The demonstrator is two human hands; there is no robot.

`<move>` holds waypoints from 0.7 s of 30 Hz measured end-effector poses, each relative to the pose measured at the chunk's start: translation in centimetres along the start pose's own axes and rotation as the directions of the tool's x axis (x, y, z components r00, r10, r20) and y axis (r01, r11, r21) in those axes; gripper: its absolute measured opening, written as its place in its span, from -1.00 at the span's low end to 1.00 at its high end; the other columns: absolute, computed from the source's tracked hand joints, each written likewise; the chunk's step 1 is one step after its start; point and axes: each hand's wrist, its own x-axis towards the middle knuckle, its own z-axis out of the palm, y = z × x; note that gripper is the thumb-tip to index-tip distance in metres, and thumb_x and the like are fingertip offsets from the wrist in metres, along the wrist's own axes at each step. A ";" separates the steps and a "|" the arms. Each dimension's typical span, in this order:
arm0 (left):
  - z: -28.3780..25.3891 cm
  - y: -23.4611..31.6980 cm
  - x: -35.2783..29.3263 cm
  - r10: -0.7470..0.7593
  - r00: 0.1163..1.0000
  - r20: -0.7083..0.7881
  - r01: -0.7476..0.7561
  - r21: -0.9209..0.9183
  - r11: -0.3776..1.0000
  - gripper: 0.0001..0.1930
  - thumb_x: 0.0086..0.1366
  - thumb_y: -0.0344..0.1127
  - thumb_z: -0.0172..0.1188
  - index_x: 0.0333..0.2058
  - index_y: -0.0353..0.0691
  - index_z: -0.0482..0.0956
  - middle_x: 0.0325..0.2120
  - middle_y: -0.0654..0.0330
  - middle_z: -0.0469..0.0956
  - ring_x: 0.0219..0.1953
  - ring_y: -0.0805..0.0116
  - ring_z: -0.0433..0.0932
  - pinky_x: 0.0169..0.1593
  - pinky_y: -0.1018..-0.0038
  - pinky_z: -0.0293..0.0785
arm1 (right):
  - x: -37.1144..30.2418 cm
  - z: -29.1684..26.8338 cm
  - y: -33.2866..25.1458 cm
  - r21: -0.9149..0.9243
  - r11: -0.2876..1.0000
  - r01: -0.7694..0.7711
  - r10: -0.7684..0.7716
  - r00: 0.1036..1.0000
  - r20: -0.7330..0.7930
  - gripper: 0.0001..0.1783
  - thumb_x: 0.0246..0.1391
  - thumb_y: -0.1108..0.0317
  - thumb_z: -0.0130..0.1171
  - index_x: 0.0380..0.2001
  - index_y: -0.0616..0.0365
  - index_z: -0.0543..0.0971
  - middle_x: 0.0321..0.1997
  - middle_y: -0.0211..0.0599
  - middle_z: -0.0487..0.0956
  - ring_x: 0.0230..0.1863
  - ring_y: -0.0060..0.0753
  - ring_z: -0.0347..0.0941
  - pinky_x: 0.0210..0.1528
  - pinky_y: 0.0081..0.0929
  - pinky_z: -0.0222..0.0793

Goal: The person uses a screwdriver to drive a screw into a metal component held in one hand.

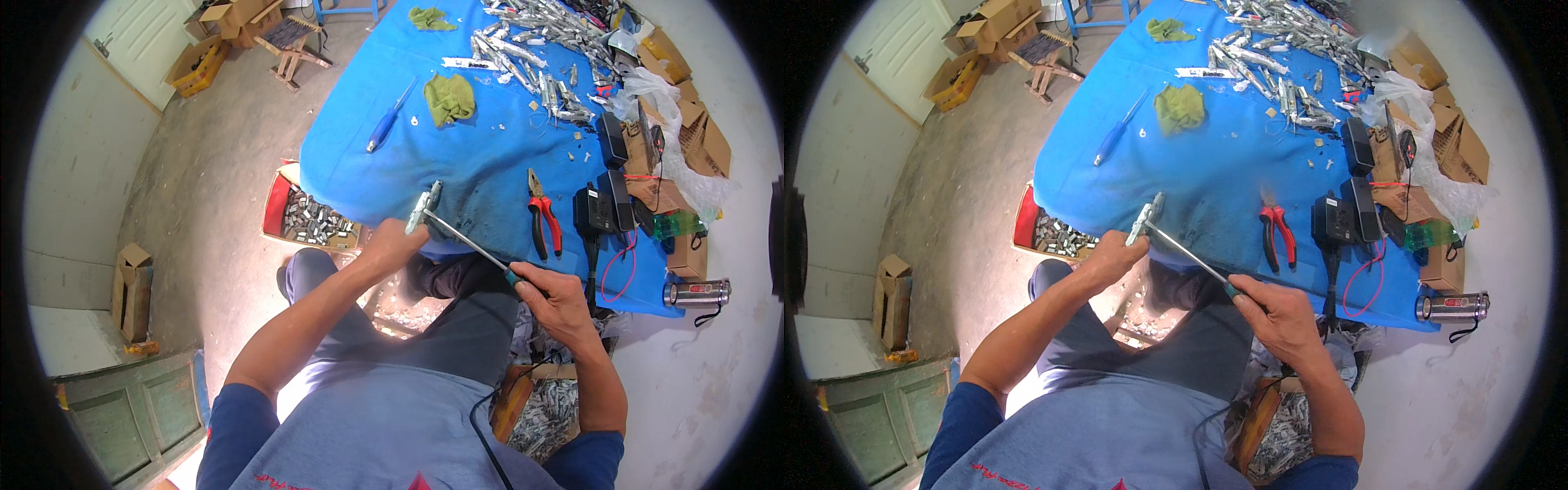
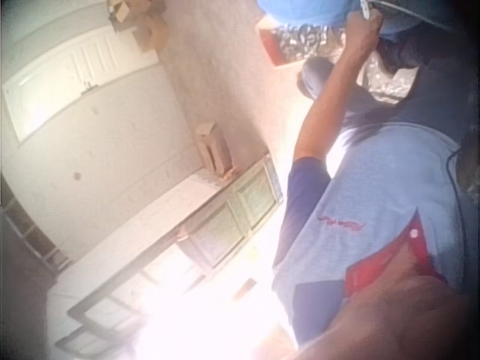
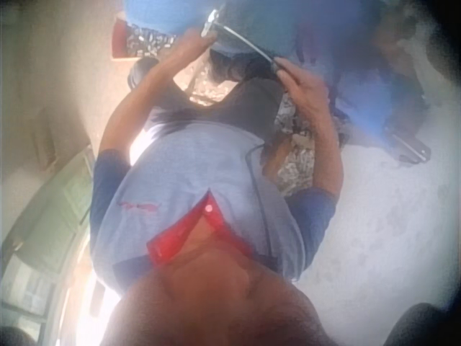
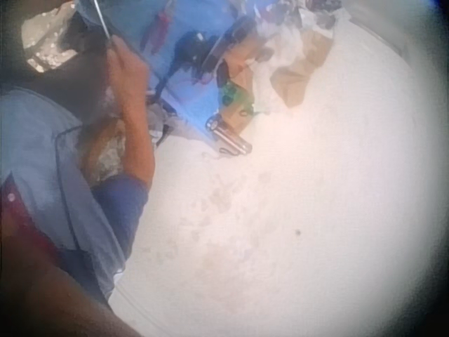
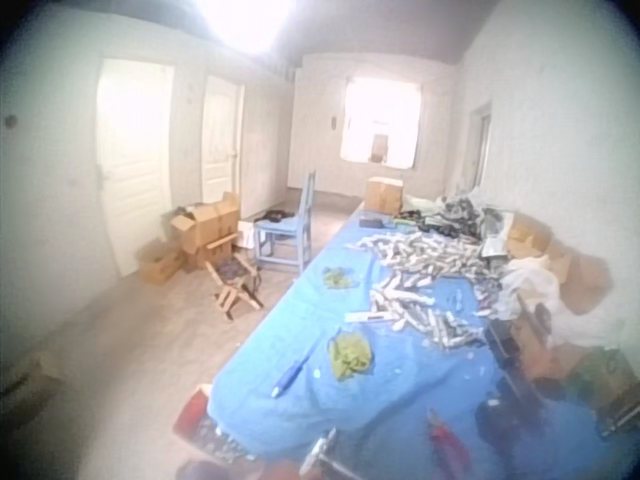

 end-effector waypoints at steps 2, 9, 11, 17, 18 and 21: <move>0.2 -0.2 0.1 0.007 1.000 -0.013 -0.007 -0.006 1.000 -0.49 0.22 -0.01 0.05 -0.53 -0.50 0.49 -0.70 0.06 0.41 -0.55 0.31 0.37 -0.40 0.22 0.32 | 0.2 0.2 -0.2 -0.025 1.000 -0.007 0.007 1.000 0.003 -0.68 0.14 0.37 0.24 -0.02 0.14 0.62 -0.45 -0.14 0.58 -0.46 -0.23 0.51 -0.36 -0.39 0.39; 0.3 0.3 -0.3 0.011 0.999 -0.050 -0.009 0.039 0.999 -0.44 0.24 0.05 0.05 -0.50 -0.51 0.52 -0.66 -0.11 0.48 -0.53 0.07 0.50 -0.33 0.15 0.39 | 0.5 0.0 -0.9 -0.053 0.999 0.008 -0.007 0.999 0.032 -0.68 0.15 0.34 0.22 -0.01 0.13 0.60 -0.44 -0.13 0.58 -0.42 -0.20 0.54 -0.34 -0.35 0.40; 0.2 0.4 -0.5 0.010 0.999 -0.043 -0.007 0.049 0.999 -0.44 0.25 0.05 0.05 -0.51 -0.51 0.50 -0.67 -0.06 0.45 -0.53 0.14 0.45 -0.35 0.15 0.37 | 0.5 -0.1 -1.0 -0.048 0.999 -0.003 0.005 0.999 0.038 -0.68 0.15 0.34 0.22 -0.01 0.13 0.61 -0.43 -0.14 0.58 -0.42 -0.20 0.54 -0.34 -0.35 0.40; 0.1 0.5 -0.6 0.024 0.999 -0.036 -0.023 0.033 0.999 -0.44 0.27 0.04 0.04 -0.53 -0.51 0.45 -0.71 0.03 0.37 -0.54 0.32 0.35 -0.39 0.17 0.33 | 0.5 -0.5 -1.9 -0.076 0.997 -0.032 0.037 0.997 0.063 -0.67 0.15 0.33 0.22 -0.01 0.13 0.61 -0.40 -0.13 0.60 -0.41 -0.21 0.55 -0.31 -0.38 0.41; 0.1 0.6 -0.6 0.021 0.999 -0.034 -0.021 0.026 0.999 -0.44 0.27 0.04 0.04 -0.53 -0.51 0.45 -0.70 0.02 0.37 -0.54 0.32 0.35 -0.39 0.16 0.33 | 0.6 -0.4 -1.7 -0.091 0.996 -0.022 0.027 0.998 0.062 -0.67 0.15 0.33 0.22 -0.01 0.13 0.61 -0.41 -0.13 0.59 -0.41 -0.21 0.54 -0.32 -0.38 0.41; 0.1 0.8 -0.8 0.021 0.999 -0.027 -0.020 0.015 1.000 -0.44 0.27 0.04 0.03 -0.53 -0.51 0.45 -0.70 -0.01 0.39 -0.54 0.29 0.38 -0.37 0.15 0.34 | 0.8 -0.4 -1.9 -0.032 0.997 -0.077 0.079 0.994 0.070 -0.67 0.15 0.33 0.22 -0.01 0.12 0.61 -0.43 -0.13 0.57 -0.43 -0.18 0.53 -0.33 -0.36 0.40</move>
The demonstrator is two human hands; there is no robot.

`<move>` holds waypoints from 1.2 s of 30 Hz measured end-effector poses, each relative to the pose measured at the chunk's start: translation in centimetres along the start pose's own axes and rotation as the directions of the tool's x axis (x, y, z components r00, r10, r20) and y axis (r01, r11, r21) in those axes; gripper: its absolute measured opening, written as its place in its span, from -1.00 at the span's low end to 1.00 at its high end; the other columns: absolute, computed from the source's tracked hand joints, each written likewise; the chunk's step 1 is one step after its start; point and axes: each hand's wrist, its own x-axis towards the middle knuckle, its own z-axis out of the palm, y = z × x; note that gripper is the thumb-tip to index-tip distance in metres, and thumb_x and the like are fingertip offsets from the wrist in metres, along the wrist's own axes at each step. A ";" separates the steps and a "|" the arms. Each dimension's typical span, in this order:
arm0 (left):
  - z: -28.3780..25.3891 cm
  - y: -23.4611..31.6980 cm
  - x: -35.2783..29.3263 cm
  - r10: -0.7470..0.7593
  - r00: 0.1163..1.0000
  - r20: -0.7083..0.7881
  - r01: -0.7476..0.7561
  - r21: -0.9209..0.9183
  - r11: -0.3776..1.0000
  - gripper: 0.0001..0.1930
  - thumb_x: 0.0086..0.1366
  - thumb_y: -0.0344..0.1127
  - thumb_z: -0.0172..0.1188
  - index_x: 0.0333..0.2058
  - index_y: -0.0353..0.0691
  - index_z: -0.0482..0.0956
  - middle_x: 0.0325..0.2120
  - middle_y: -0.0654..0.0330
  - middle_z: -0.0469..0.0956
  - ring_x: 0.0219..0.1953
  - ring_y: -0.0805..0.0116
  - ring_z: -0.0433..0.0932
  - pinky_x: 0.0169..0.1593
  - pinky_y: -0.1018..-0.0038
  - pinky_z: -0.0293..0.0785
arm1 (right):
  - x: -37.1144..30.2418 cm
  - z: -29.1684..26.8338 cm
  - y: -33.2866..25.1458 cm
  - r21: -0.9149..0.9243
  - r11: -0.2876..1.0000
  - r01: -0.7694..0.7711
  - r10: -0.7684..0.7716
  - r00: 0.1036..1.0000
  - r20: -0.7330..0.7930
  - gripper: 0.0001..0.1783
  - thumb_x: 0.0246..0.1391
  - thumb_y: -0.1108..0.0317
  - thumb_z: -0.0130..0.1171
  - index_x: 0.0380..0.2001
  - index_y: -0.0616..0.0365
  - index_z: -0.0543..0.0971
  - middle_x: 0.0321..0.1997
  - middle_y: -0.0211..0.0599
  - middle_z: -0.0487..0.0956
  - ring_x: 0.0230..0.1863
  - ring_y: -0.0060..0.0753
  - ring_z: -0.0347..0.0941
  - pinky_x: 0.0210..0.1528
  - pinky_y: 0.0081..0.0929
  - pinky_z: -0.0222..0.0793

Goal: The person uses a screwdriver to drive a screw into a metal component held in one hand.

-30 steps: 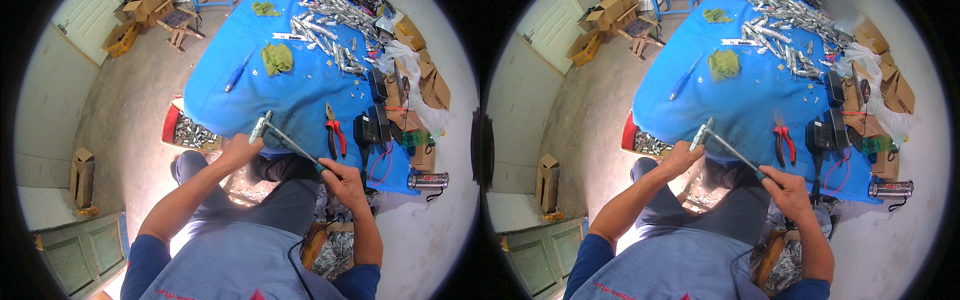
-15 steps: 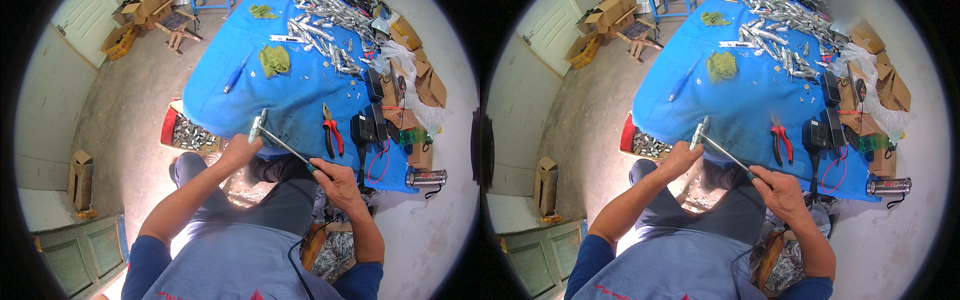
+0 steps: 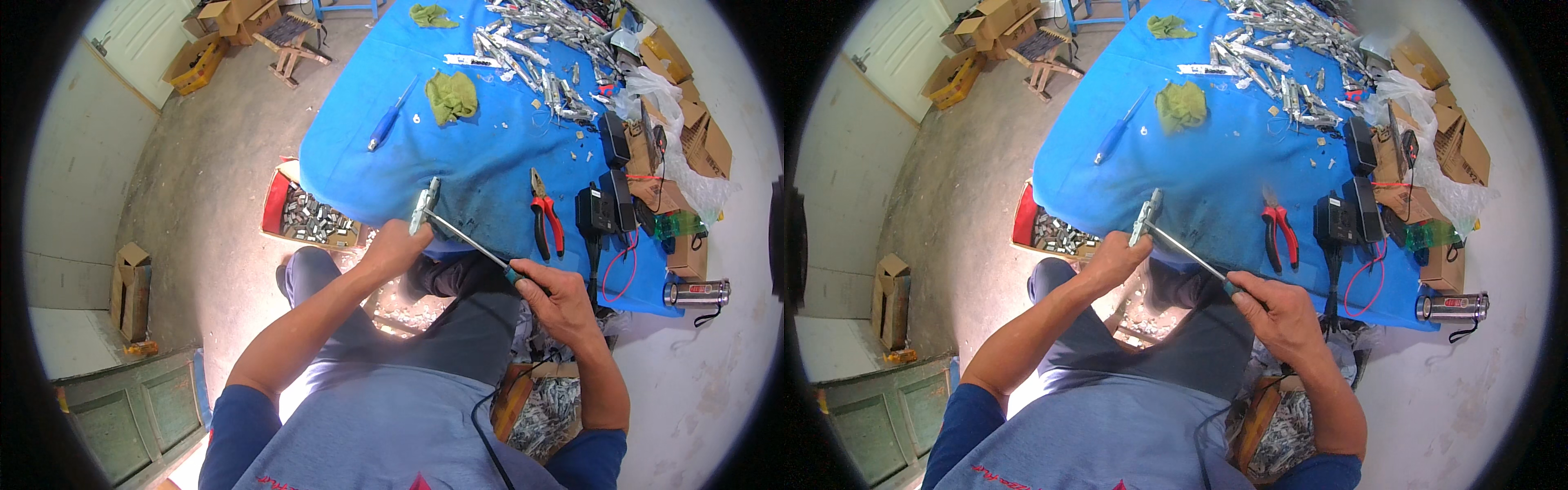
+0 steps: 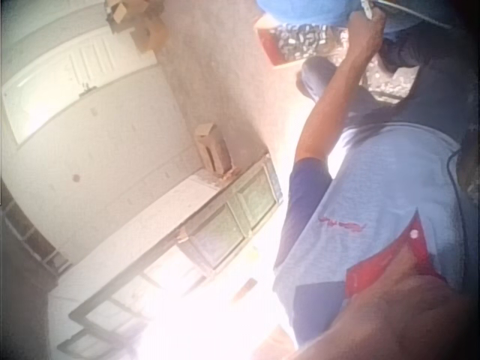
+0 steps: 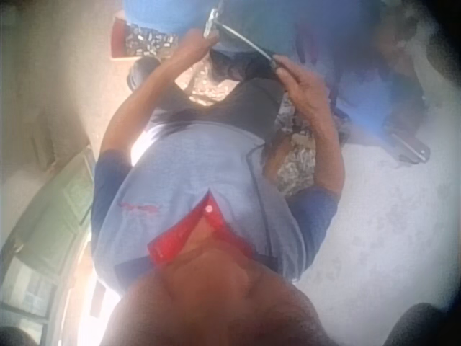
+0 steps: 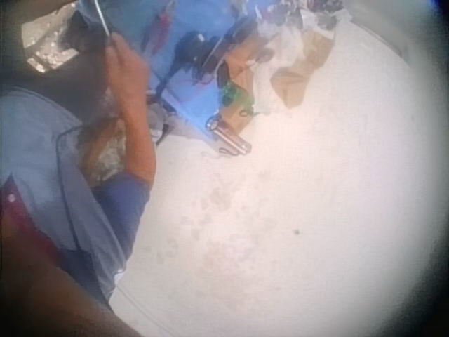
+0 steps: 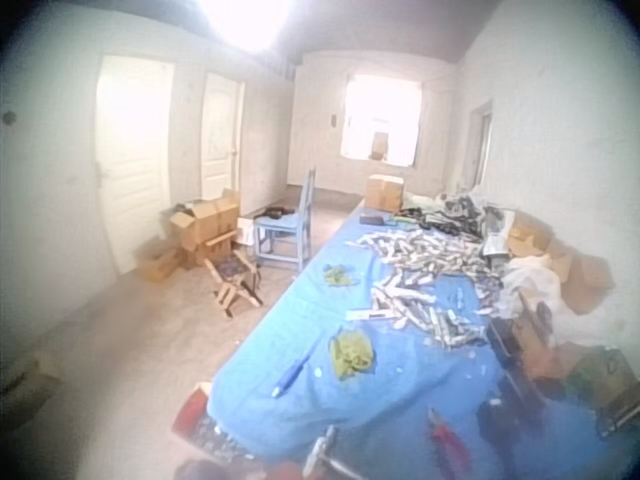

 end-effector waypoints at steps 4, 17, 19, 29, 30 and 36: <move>0.3 -0.1 0.1 0.001 1.000 -0.029 0.000 0.040 0.999 -0.42 0.28 0.05 0.02 -0.54 -0.53 0.44 -0.69 -0.07 0.42 -0.55 0.21 0.42 -0.35 0.13 0.36 | -0.2 0.4 0.0 -0.031 0.999 0.013 -0.013 1.000 -0.015 -0.66 0.13 0.32 0.24 -0.01 0.09 0.60 -0.45 -0.11 0.55 -0.42 -0.10 0.52 -0.33 -0.30 0.39; 0.8 -0.4 0.5 0.009 0.998 -0.063 -0.006 0.046 0.999 -0.37 0.30 0.08 -0.02 -0.61 -0.53 0.46 -0.71 -0.17 0.43 -0.54 -0.09 0.50 -0.35 0.07 0.38 | 2.1 -1.9 -2.4 0.077 0.981 -0.179 0.163 0.970 0.182 -0.65 0.15 0.34 0.22 0.01 0.15 0.59 -0.53 -0.34 0.52 -0.53 -0.51 0.41 -0.45 -0.49 0.31; 1.1 -0.8 0.7 0.039 0.996 -0.084 -0.036 0.037 0.999 -0.38 0.33 0.06 -0.01 -0.61 -0.52 0.43 -0.75 -0.05 0.37 -0.62 0.15 0.41 -0.42 0.13 0.33 | 2.2 -1.9 -1.5 0.194 0.949 -0.250 0.205 0.953 0.224 -0.66 0.20 0.37 0.19 0.02 0.25 0.58 -0.55 -0.55 0.46 -0.59 -0.78 0.30 -0.57 -0.65 0.20; 0.3 -0.5 0.6 -0.012 0.998 -0.067 0.015 0.052 0.999 -0.37 0.26 0.08 0.07 -0.58 -0.56 0.50 -0.67 -0.26 0.47 -0.51 -0.18 0.55 -0.35 0.07 0.41 | -0.6 2.4 1.6 0.637 0.491 -0.594 0.449 0.800 0.399 -0.50 0.23 0.23 0.20 0.20 0.14 0.46 -0.44 -0.42 0.55 -0.67 -0.74 0.37 -0.76 -0.81 0.11; 0.2 -0.5 0.6 0.002 0.997 -0.072 0.002 0.058 0.998 -0.37 0.26 0.08 0.09 -0.57 -0.56 0.50 -0.67 -0.25 0.47 -0.52 -0.15 0.56 -0.36 0.07 0.41 | -1.4 3.7 2.1 0.692 0.426 -0.582 0.457 0.799 0.391 -0.51 0.24 0.23 0.19 0.20 0.13 0.46 -0.43 -0.40 0.55 -0.67 -0.72 0.37 -0.77 -0.79 0.12; -0.8 -1.1 1.2 0.000 0.999 -0.042 0.003 0.059 0.998 -0.47 0.26 0.00 0.10 -0.57 -0.50 0.47 -0.69 0.03 0.42 -0.58 0.22 0.42 -0.46 0.19 0.33 | -3.8 9.7 1.9 0.879 0.113 -0.462 0.446 0.815 0.371 -0.60 0.26 0.21 0.18 0.13 0.03 0.50 -0.45 -0.27 0.56 -0.71 -0.59 0.35 -0.80 -0.73 0.13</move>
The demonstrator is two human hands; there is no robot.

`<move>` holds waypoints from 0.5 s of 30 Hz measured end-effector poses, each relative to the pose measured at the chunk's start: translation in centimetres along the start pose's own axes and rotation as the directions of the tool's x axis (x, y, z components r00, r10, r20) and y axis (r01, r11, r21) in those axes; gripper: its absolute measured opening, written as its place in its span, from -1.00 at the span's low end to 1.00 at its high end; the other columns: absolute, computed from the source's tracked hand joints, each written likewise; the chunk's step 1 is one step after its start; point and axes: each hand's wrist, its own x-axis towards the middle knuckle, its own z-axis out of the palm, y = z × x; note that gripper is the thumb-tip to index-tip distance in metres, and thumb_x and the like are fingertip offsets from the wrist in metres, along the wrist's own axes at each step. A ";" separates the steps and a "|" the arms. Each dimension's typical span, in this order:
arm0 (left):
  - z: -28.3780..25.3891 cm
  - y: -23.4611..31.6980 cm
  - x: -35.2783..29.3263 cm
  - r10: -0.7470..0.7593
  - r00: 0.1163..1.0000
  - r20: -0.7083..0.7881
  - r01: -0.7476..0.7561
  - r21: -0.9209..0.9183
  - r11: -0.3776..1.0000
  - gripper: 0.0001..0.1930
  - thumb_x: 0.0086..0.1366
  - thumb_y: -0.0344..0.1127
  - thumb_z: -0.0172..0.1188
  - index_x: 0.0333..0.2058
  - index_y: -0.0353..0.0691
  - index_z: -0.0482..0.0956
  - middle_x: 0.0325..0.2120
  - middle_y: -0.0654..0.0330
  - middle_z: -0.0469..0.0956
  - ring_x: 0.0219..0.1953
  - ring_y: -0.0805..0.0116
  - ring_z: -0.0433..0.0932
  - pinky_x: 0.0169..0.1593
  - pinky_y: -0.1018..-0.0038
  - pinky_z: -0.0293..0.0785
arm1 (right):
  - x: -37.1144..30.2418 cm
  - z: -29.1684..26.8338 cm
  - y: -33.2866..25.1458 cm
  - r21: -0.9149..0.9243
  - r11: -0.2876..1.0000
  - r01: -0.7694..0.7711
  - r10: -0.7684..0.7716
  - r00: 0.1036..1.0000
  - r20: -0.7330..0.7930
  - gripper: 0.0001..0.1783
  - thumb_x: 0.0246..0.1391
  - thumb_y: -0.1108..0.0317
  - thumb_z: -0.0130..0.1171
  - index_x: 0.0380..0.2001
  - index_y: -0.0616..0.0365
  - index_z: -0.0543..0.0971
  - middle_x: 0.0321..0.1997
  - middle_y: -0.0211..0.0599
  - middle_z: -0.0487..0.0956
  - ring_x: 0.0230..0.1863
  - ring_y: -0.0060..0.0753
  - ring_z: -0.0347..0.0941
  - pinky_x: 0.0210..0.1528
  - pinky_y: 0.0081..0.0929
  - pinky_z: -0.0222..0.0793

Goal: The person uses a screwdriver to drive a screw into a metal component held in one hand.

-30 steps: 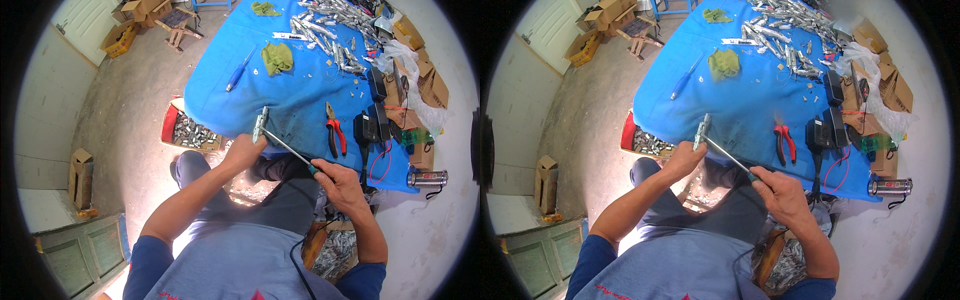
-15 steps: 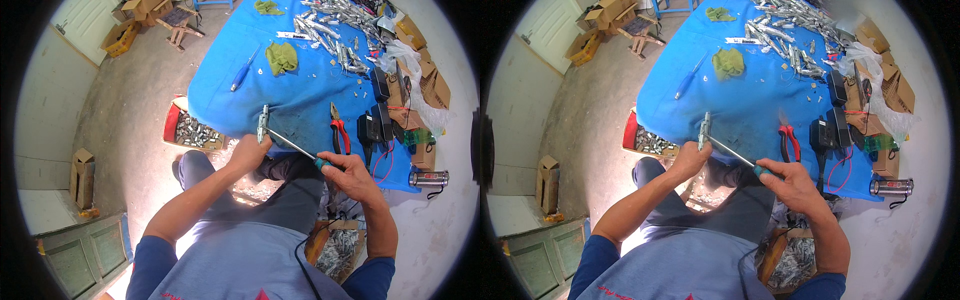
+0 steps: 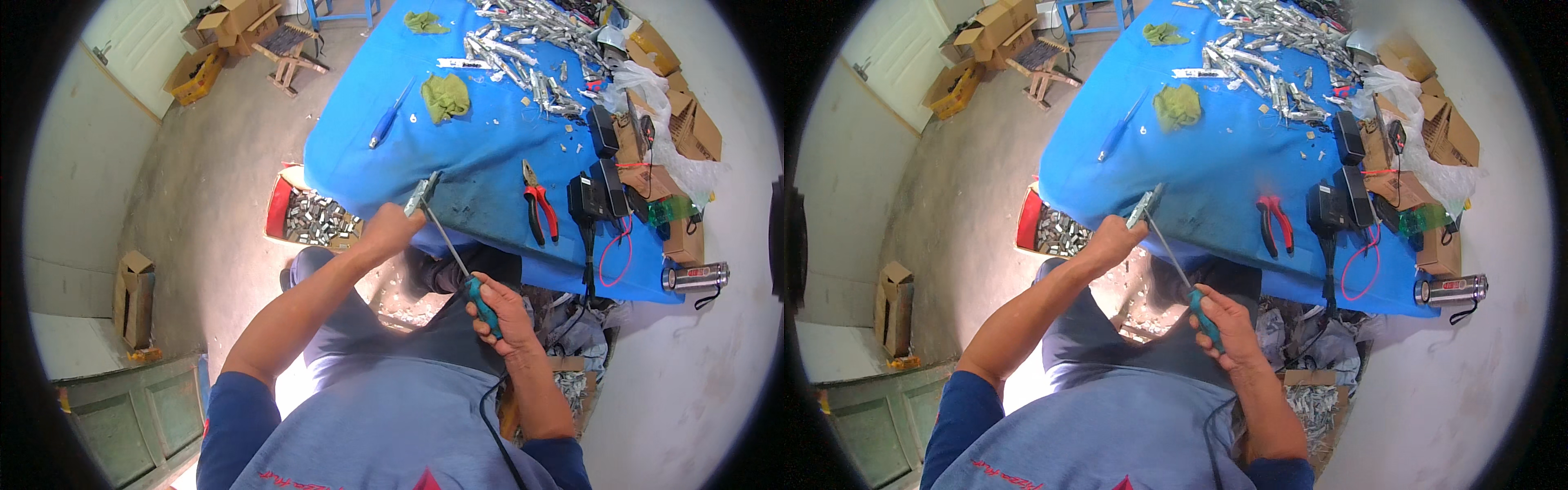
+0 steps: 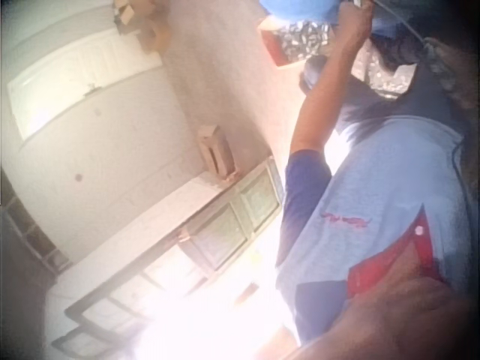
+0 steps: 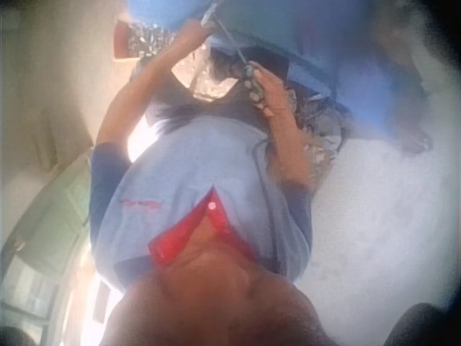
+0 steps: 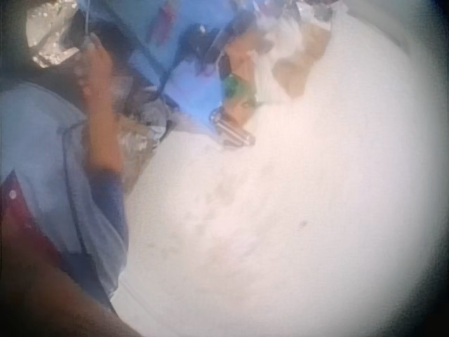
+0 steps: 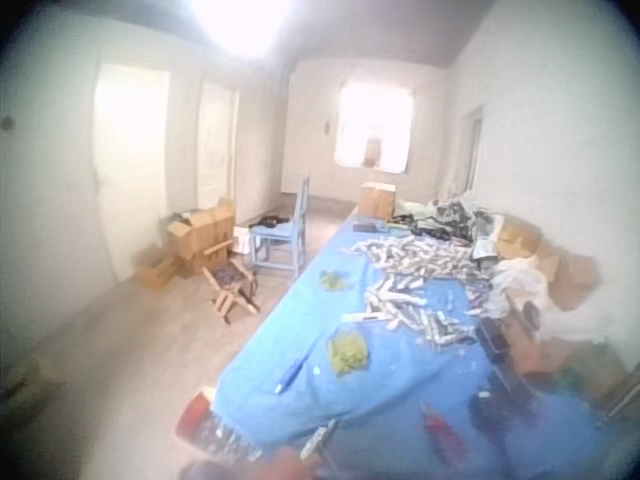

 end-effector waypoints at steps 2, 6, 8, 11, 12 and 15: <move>-0.5 0.6 -0.3 0.000 1.000 0.008 0.000 0.040 0.999 -0.49 0.28 -0.02 0.08 -0.61 -0.45 0.43 -0.71 0.13 0.36 -0.59 0.35 0.33 -0.49 0.24 0.27 | -0.2 0.1 0.4 -0.163 0.980 0.115 -0.120 0.993 -0.019 -0.59 0.25 0.20 0.19 0.12 0.06 0.52 -0.44 -0.29 0.57 -0.67 -0.61 0.37 -0.72 -0.68 0.19; 0.6 0.3 -1.2 0.023 1.000 0.000 -0.023 0.006 1.000 -0.46 0.25 0.01 0.07 -0.51 -0.53 0.52 -0.66 -0.02 0.46 -0.57 0.18 0.43 -0.39 0.15 0.34 | -0.9 -0.4 -0.8 -0.703 0.582 0.408 -0.510 0.857 0.076 -0.58 0.22 0.19 0.22 0.09 0.12 0.57 -0.47 -0.26 0.59 -0.54 -0.59 0.42 -0.45 -0.48 0.37; 1.0 -0.3 -0.9 -0.016 1.000 0.011 0.016 -0.009 1.000 -0.45 0.25 0.02 0.07 -0.50 -0.54 0.52 -0.64 -0.01 0.47 -0.54 0.19 0.44 -0.38 0.15 0.35 | -0.9 -0.7 -1.5 -0.783 0.297 0.547 -0.672 0.702 0.235 -0.59 0.18 0.23 0.23 0.08 0.08 0.56 -0.47 -0.18 0.58 -0.45 -0.37 0.51 -0.28 -0.31 0.43; 1.5 -1.3 -0.1 -0.054 0.998 0.015 0.055 -0.054 0.997 -0.43 0.25 0.04 0.07 -0.46 -0.55 0.52 -0.60 -0.01 0.50 -0.50 0.21 0.45 -0.35 0.16 0.35 | -1.7 0.0 -3.5 -0.878 0.079 0.472 -0.649 0.693 0.314 -0.64 0.15 0.28 0.23 0.03 0.05 0.58 -0.47 -0.20 0.58 -0.46 -0.15 0.53 -0.31 -0.27 0.44; 1.6 -1.5 0.1 -0.063 0.998 0.017 0.064 -0.072 0.995 -0.42 0.25 0.05 0.08 -0.45 -0.56 0.53 -0.59 -0.01 0.51 -0.48 0.22 0.46 -0.34 0.16 0.36 | -1.9 0.3 -3.7 -0.894 0.019 0.447 -0.657 0.680 0.326 -0.64 0.14 0.28 0.23 0.02 0.03 0.58 -0.48 -0.21 0.57 -0.45 -0.11 0.53 -0.33 -0.26 0.44; 2.1 -1.7 0.0 -0.029 1.000 0.002 0.029 -0.163 0.986 -0.40 0.25 0.08 0.07 -0.41 -0.56 0.54 -0.56 0.00 0.54 -0.45 0.21 0.47 -0.32 0.17 0.36 | -2.2 1.1 -4.4 -0.907 -0.146 0.395 -0.662 0.642 0.386 -0.66 0.13 0.28 0.24 0.00 -0.02 0.58 -0.49 -0.23 0.55 -0.45 -0.05 0.53 -0.40 -0.23 0.43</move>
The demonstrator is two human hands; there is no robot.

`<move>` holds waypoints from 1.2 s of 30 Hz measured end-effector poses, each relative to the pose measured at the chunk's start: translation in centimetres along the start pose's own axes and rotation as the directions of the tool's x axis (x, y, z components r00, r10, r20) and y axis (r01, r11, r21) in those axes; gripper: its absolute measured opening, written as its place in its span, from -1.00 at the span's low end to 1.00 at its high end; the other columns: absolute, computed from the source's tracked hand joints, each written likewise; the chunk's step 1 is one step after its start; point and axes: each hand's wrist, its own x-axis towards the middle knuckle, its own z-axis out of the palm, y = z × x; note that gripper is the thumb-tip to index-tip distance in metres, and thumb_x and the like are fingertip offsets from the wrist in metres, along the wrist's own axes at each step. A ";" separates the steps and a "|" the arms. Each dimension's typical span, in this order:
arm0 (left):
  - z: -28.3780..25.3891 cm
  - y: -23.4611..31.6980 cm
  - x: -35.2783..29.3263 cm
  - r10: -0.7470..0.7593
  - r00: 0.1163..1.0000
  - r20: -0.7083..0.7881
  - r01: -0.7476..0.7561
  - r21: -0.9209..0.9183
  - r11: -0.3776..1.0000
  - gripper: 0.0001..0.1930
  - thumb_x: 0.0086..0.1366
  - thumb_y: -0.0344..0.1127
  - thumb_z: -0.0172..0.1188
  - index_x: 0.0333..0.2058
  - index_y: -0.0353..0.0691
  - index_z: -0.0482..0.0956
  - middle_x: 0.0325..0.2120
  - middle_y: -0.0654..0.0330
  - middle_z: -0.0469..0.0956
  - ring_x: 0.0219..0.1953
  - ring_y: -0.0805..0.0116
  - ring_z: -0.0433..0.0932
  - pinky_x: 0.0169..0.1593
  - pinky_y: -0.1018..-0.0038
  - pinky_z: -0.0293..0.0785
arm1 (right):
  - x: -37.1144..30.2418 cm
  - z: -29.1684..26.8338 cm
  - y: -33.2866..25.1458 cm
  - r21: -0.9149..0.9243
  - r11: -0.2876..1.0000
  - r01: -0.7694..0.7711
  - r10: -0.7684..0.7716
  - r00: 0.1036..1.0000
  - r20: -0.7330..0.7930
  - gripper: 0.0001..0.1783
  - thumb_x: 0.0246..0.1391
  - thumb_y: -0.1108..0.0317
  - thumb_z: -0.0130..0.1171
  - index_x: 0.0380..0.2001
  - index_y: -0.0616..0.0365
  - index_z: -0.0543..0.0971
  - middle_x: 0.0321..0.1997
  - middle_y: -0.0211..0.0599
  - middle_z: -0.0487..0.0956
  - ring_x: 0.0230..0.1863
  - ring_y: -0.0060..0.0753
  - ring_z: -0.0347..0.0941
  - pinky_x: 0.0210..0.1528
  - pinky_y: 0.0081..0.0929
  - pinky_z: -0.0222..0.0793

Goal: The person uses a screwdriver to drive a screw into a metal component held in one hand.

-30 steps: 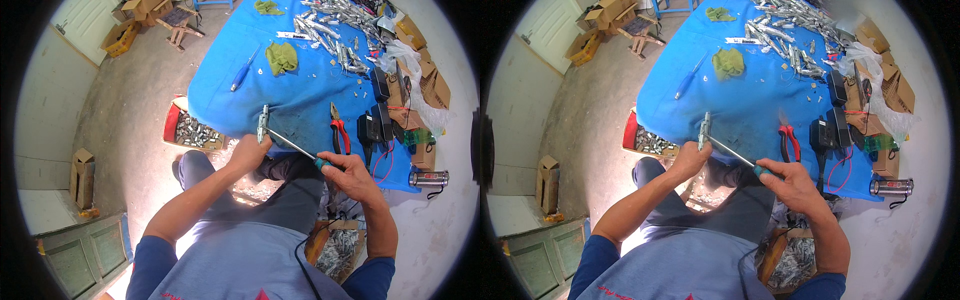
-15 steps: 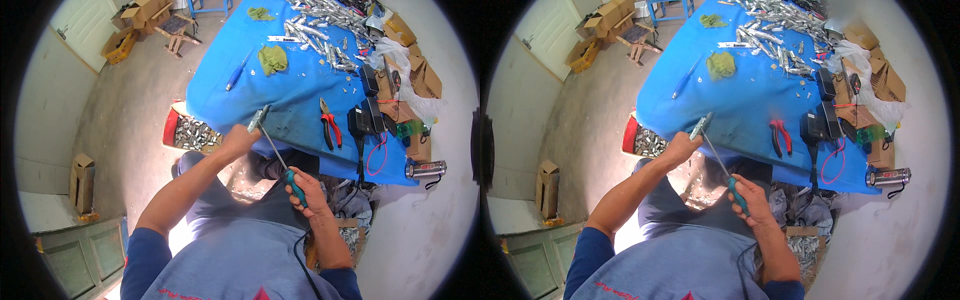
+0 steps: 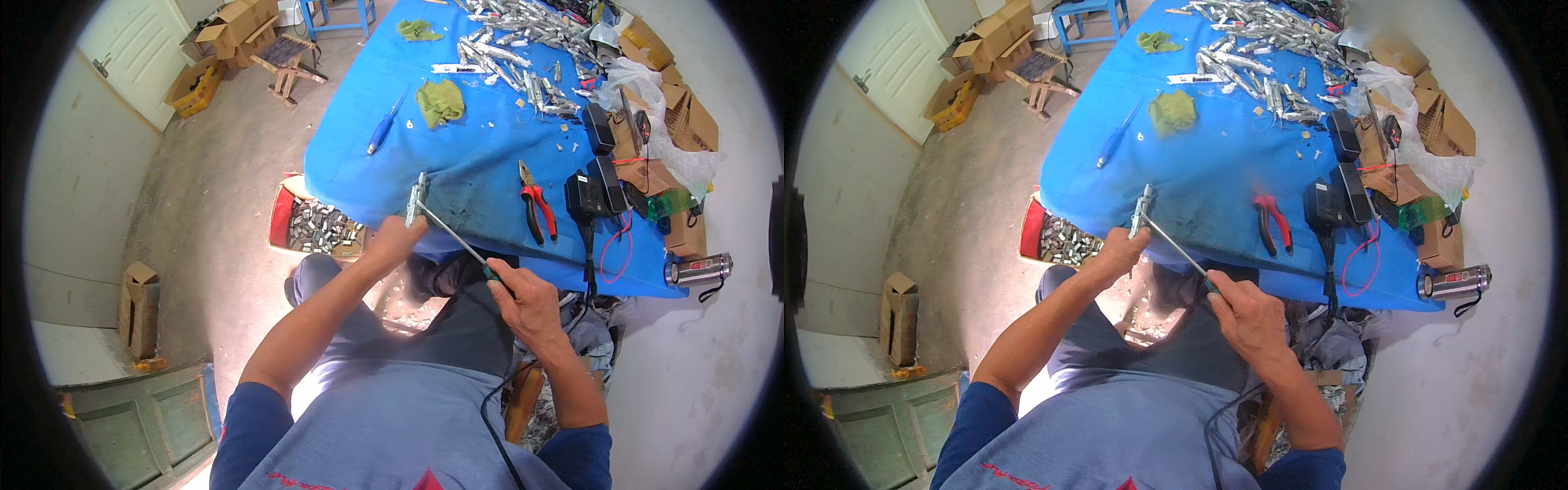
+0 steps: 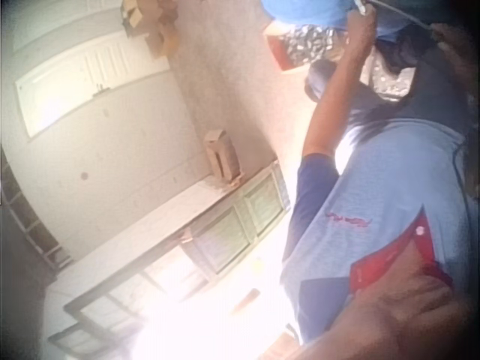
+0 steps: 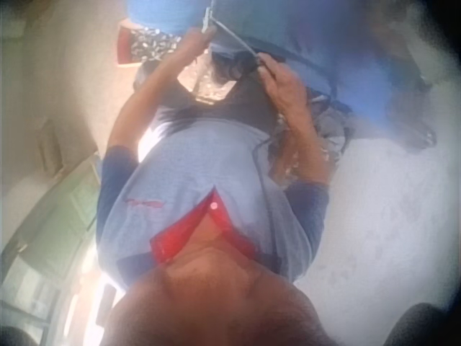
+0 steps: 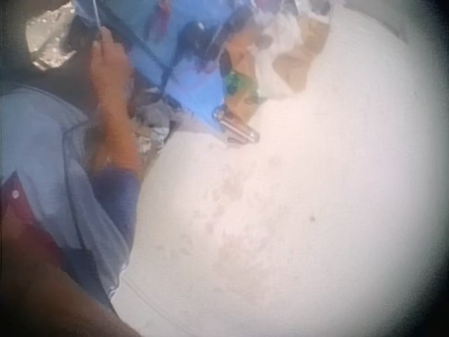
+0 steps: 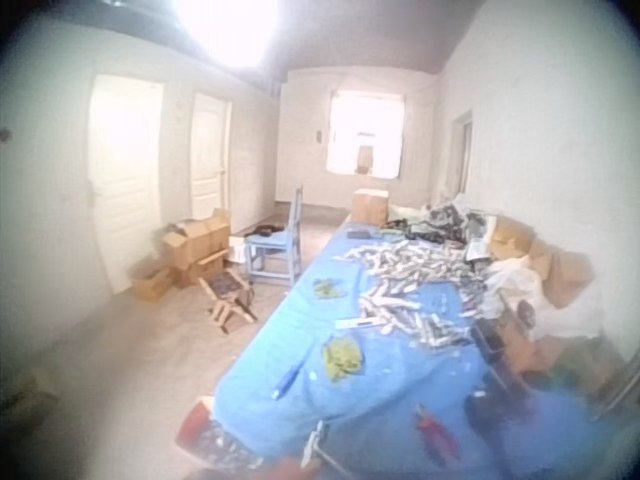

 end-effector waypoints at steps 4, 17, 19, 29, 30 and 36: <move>0.0 0.6 -0.1 0.048 0.999 -0.013 -0.047 0.072 0.996 -0.37 0.24 0.10 0.07 -0.51 -0.57 0.51 -0.66 -0.10 0.46 -0.51 0.11 0.51 -0.34 0.15 0.38 | 1.2 -1.6 -0.8 -0.192 0.978 0.081 -0.069 0.995 0.065 -0.67 0.14 0.25 0.22 0.00 -0.07 0.58 -0.51 -0.22 0.53 -0.47 -0.11 0.54 -0.47 -0.24 0.42; -0.2 2.2 -0.8 0.019 0.999 -0.031 -0.015 0.103 0.995 -0.37 0.27 0.08 0.02 -0.62 -0.53 0.47 -0.73 -0.14 0.44 -0.58 -0.07 0.54 -0.39 0.10 0.42 | 4.4 -3.3 0.0 0.195 0.954 -0.229 0.153 0.927 0.343 -0.65 0.25 0.22 0.14 0.05 0.09 0.59 -0.61 -0.21 0.46 -0.61 -0.35 0.39 -0.48 -0.41 0.31; -0.2 2.2 -0.8 0.003 0.999 -0.033 0.001 0.096 0.995 -0.38 0.27 0.06 0.02 -0.62 -0.53 0.46 -0.73 -0.14 0.44 -0.59 -0.06 0.53 -0.39 0.11 0.41 | 5.1 -3.5 0.0 0.307 0.842 -0.443 0.275 0.843 0.462 -0.62 0.25 0.22 0.14 0.06 0.14 0.58 -0.60 -0.31 0.48 -0.64 -0.51 0.37 -0.54 -0.50 0.28; -0.6 3.3 -0.8 -0.009 1.000 -0.014 0.011 0.137 0.990 -0.41 0.27 0.02 0.03 -0.61 -0.55 0.48 -0.70 -0.17 0.47 -0.53 -0.06 0.58 -0.36 0.10 0.43 | 2.1 0.2 3.8 0.266 0.962 -0.056 0.028 0.994 0.106 -0.61 0.20 0.21 0.21 0.09 -0.01 0.57 -0.52 -0.24 0.54 -0.61 -0.42 0.43 -0.54 -0.41 0.34; -0.5 2.8 -0.6 -0.013 0.999 -0.030 0.018 0.158 0.987 -0.40 0.28 0.02 0.03 -0.61 -0.55 0.48 -0.69 -0.19 0.48 -0.52 -0.08 0.59 -0.35 0.09 0.44 | 2.4 -0.4 2.9 0.142 0.990 -0.001 -0.015 0.994 0.109 -0.62 0.17 0.21 0.23 0.07 -0.05 0.58 -0.52 -0.23 0.53 -0.59 -0.34 0.45 -0.52 -0.36 0.35; -0.7 2.5 -0.9 0.061 0.997 -0.045 -0.050 0.211 0.976 -0.37 0.28 0.05 0.00 -0.60 -0.58 0.44 -0.72 -0.20 0.42 -0.59 -0.04 0.48 -0.37 0.05 0.37 | 6.3 -4.8 -0.5 -0.246 0.930 0.274 -0.221 0.950 0.220 -0.72 0.10 0.24 0.27 -0.08 -0.11 0.59 -0.58 -0.28 0.44 -0.57 -0.09 0.46 -0.52 -0.22 0.34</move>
